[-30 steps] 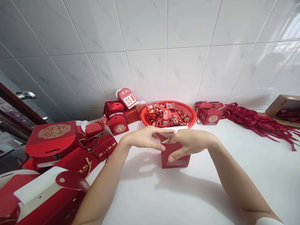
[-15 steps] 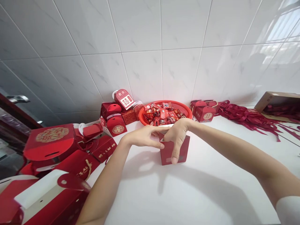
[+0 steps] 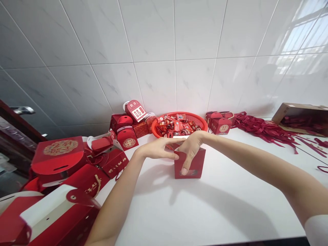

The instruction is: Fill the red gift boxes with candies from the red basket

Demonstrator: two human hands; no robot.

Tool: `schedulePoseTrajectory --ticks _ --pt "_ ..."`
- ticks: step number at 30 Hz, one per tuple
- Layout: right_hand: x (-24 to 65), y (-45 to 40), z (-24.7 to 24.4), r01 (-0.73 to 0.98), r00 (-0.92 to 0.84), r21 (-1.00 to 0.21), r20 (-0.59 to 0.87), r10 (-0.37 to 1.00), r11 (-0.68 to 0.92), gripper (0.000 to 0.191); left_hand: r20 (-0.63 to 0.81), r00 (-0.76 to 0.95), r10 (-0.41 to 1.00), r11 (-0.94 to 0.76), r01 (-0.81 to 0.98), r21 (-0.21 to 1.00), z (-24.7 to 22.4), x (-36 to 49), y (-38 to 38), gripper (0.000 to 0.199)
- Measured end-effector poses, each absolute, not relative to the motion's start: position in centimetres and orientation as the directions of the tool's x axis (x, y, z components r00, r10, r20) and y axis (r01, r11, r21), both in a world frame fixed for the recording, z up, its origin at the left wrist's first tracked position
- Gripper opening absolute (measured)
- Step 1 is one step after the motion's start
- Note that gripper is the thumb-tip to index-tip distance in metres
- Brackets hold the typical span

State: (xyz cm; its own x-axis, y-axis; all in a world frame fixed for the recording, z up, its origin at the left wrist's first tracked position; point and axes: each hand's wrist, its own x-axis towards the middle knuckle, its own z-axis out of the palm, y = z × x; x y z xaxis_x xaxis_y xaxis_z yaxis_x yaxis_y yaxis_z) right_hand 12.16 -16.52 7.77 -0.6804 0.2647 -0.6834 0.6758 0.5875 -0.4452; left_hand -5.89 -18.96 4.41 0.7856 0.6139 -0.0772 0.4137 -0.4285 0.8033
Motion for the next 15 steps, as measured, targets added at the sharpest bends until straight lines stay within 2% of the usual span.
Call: schedulePoseTrajectory --ticks 2,5,8,10,12,15 --pt "12.5 -16.6 8.2 0.689 -0.654 -0.392 -0.698 0.291 0.61 0.059 -0.074 0.778 0.624 -0.423 0.415 0.806 4.3 -5.9 -19.0 0.072" --pt "13.9 -16.6 9.3 0.668 -0.699 -0.346 -0.594 0.397 0.658 0.058 -0.063 0.771 0.633 -0.434 0.422 0.796 4.3 -5.9 -18.9 0.066" --pt "16.0 -17.5 10.8 0.537 -0.84 -0.477 -0.378 0.39 0.695 0.054 -0.055 0.769 0.637 -0.448 0.427 0.786 4.4 -5.9 -18.9 0.06" --pt "17.5 -18.5 11.4 0.472 -0.871 -0.554 -0.171 0.461 0.686 0.048 -0.04 0.758 0.651 -0.46 0.436 0.773 4.3 -5.8 -18.9 0.058" --pt "18.9 -19.5 11.5 0.47 -0.825 -0.567 -0.01 0.565 0.676 0.046 -0.001 0.739 0.673 -0.491 0.448 0.747 4.2 -5.6 -18.9 0.058" --pt "20.3 -20.1 10.5 0.55 -0.71 -0.515 0.126 0.693 0.657 0.046 0.072 0.692 0.718 -0.538 0.488 0.687 3.9 -5.3 -18.9 0.064"
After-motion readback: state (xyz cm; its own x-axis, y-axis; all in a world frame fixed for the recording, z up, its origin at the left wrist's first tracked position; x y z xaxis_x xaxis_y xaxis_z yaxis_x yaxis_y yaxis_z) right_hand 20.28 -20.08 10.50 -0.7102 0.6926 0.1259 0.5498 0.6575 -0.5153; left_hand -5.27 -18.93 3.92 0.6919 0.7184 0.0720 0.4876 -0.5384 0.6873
